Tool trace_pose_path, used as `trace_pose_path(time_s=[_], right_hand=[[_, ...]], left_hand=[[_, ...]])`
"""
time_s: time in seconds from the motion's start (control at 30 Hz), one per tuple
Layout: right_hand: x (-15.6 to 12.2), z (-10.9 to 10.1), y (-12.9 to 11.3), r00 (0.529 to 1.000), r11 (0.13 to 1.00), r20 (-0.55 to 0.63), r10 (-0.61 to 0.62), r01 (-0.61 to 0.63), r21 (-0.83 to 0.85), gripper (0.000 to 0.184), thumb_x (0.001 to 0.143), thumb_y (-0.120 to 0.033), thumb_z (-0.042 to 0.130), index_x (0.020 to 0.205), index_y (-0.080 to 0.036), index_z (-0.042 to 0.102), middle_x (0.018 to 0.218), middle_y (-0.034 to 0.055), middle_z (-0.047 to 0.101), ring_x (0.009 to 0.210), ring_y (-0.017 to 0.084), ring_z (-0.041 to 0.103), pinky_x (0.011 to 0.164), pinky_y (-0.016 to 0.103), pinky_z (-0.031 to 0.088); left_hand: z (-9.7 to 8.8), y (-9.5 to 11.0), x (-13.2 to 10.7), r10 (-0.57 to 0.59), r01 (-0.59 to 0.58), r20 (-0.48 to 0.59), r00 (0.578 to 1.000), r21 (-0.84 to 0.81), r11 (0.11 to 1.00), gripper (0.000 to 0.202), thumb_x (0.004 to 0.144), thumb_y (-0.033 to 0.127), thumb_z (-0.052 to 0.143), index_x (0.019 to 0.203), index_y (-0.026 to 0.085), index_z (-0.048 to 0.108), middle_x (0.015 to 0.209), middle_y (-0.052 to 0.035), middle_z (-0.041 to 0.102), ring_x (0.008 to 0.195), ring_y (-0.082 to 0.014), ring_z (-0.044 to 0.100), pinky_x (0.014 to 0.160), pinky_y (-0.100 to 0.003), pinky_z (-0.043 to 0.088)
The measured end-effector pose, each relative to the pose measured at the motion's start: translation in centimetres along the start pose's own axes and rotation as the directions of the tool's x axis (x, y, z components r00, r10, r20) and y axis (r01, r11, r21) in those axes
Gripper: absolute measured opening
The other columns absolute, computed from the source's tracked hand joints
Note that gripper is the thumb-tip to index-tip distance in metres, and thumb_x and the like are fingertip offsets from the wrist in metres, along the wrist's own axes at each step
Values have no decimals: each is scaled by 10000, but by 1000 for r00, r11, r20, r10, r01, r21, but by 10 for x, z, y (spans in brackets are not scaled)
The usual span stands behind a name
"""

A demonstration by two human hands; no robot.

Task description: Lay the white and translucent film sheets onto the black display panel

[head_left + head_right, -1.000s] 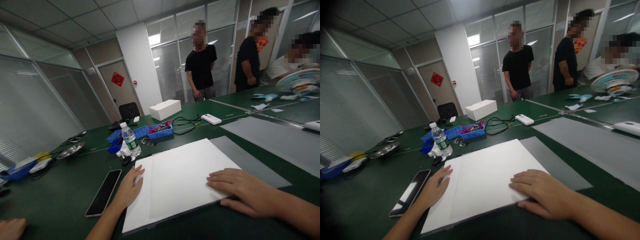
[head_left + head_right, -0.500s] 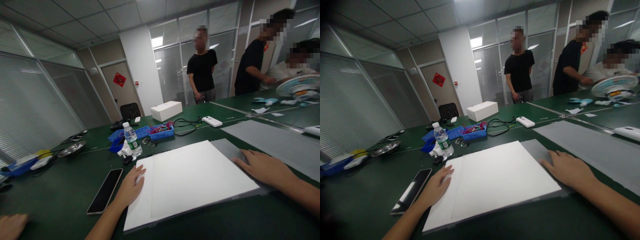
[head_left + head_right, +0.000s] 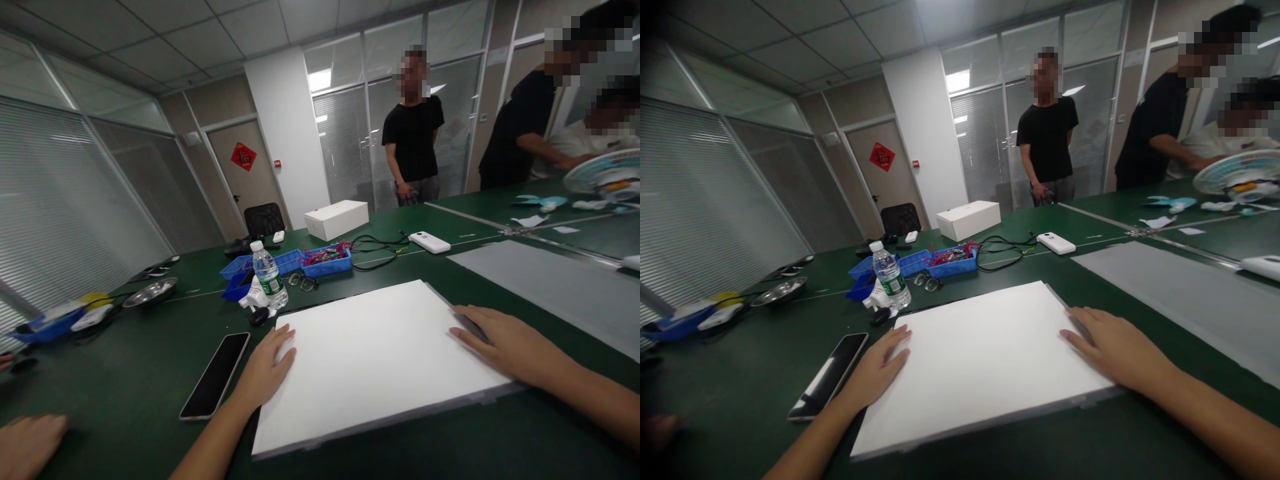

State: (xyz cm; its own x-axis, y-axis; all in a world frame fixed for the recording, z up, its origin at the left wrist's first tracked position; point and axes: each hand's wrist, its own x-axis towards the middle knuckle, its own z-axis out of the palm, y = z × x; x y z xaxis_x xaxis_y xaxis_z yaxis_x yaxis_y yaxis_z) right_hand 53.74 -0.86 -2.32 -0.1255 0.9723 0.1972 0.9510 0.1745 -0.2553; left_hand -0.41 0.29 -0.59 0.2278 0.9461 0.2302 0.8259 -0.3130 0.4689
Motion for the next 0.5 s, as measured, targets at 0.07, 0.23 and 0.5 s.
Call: trace_pose_path(time_s=[0.07, 0.23, 0.5], right_hand=[[-1, -2, -4, 999, 999, 2, -41, 41, 20, 743, 983, -747, 371, 1451, -223, 612, 1477, 80, 558, 1343, 323, 569, 1168, 582, 461], [7, -6, 6, 998, 996, -9, -57, 56, -70, 740, 988, -727, 378, 1509, -234, 559, 1496, 87, 541, 1357, 328, 548, 1159, 557, 460], [23, -28, 114, 949, 921, -153, 275, -306, -242, 796, 977, -633, 404, 1530, -67, 493, 1560, 275, 374, 1461, 451, 341, 1186, 601, 281]], left_hand=[[0, 0, 0, 2, -2, -6, 1000, 0, 1000, 538, 974, 464, 535, 1398, 160, 671, 1572, -138, 520, 1506, -342, 406, 1252, -556, 315], [1, -2, 2, 0, 0, -20, 1000, -1, 1000, 521, 950, 426, 534, 1370, 159, 690, 1561, -137, 534, 1489, -342, 435, 1243, -554, 334], [3, -3, 3, -11, 12, -19, 1000, 6, 1000, 543, 941, 447, 530, 1370, 155, 690, 1558, -137, 537, 1491, -337, 433, 1239, -557, 336]])
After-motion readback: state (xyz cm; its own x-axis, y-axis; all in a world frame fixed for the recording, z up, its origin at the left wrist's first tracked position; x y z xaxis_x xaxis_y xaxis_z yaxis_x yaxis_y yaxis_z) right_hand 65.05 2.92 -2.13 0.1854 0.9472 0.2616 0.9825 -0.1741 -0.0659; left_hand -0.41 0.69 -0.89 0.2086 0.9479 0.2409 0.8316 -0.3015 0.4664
